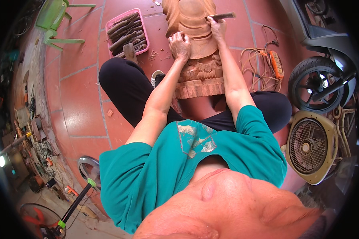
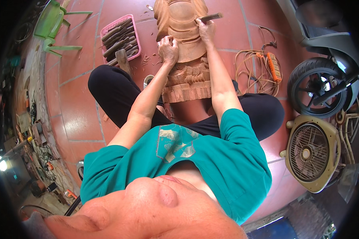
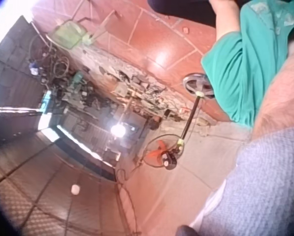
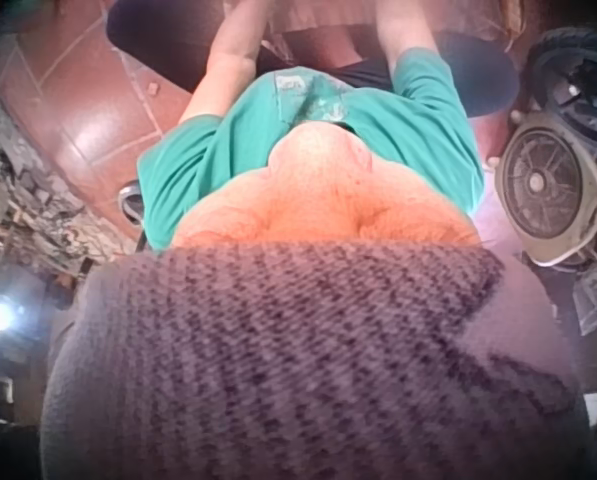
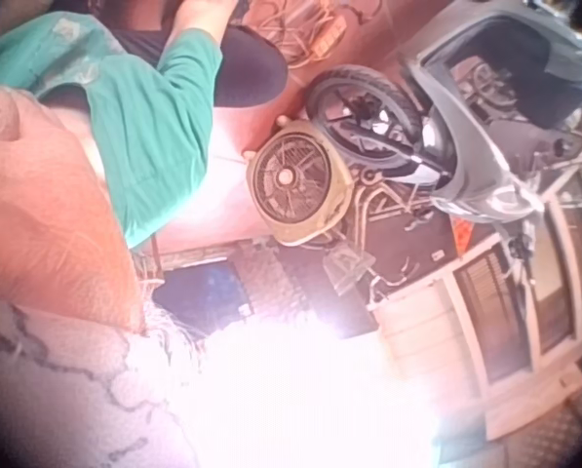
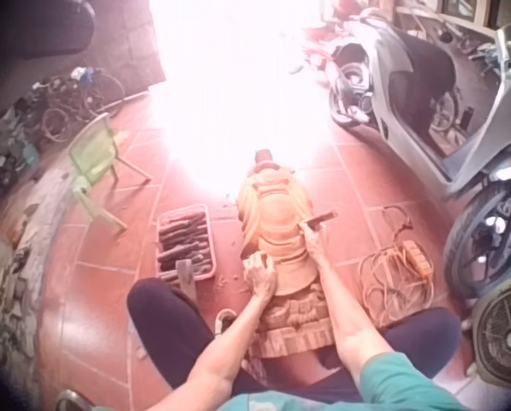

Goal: The person sits cross-legged on the floor and carves a wooden object using a chisel and mallet. They repeatedly strike the chisel to shape the wood, focusing on a specific section of the piece.

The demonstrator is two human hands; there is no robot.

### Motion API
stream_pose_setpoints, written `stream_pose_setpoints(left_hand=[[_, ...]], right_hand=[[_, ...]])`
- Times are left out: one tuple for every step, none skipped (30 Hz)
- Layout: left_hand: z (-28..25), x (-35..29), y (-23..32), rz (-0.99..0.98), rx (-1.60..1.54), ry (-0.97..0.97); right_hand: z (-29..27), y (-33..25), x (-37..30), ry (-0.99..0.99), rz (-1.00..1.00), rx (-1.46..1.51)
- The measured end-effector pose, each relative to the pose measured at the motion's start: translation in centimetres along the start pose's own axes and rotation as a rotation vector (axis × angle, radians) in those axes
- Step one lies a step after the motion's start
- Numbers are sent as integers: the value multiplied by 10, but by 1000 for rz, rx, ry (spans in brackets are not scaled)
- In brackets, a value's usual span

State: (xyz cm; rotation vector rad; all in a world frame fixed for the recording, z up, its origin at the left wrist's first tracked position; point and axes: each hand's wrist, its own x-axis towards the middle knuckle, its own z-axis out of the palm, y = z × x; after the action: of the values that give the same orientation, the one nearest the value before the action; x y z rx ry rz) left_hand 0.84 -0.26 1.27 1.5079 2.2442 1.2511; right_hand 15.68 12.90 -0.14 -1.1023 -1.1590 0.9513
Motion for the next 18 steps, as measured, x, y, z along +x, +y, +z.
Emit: stream_pose_setpoints(left_hand=[[-1, 0, -2, -8, 5, 2], [-1, 0, -4, -14, 9, 3], [-1, 0, -5, -11, 8, 10], [-1, -1, -5, -5, 5, 13], [-1, -1, -5, 1, 1, 16], [0, -1, -5, 4, 7, 22], [-1, -1, -4, 2, 16, 29], [-1, -1, -4, 1, 25, 36], [-2, -2, -4, -11, 23, 31], [-2, -2, -3, -18, 16, 25], [-2, -1, -3, -25, 9, 18], [-2, -1, -2, -20, 4, 16], [-3, -1, -3, -18, 2, 17], [-3, 0, -4, -16, 1, 19], [-4, -1, -5, -24, 6, 18], [-3, 0, -4, -23, 4, 15], [-2, 0, -4, -24, 2, 12], [-1, -1, -3, -23, 0, 9]], right_hand=[[4, -1, 0, 20, 11, 66], [4, -2, -1, 36, -58, -97], [7, -4, 0, 27, -64, -148], [7, -4, 2, 24, -69, -202], [6, -5, 3, 23, -74, -257], [4, -5, 2, 17, -81, -286], [3, -11, -2, 6, -86, -315], [4, -17, -5, -5, -90, -343], [5, -17, -9, -18, -103, -345], [3, -19, -11, -26, -120, -349], [3, -20, -13, -34, -136, -353], [1, -22, -15, -40, -109, -357], [3, -28, -20, -51, -82, -358], [5, -34, -23, -64, -55, -358], [8, -32, -24, -88, -80, -381], [9, -29, -21, -102, -110, -406], [8, -26, -19, -118, -140, -432], [5, -25, -16, -134, -133, -439]])
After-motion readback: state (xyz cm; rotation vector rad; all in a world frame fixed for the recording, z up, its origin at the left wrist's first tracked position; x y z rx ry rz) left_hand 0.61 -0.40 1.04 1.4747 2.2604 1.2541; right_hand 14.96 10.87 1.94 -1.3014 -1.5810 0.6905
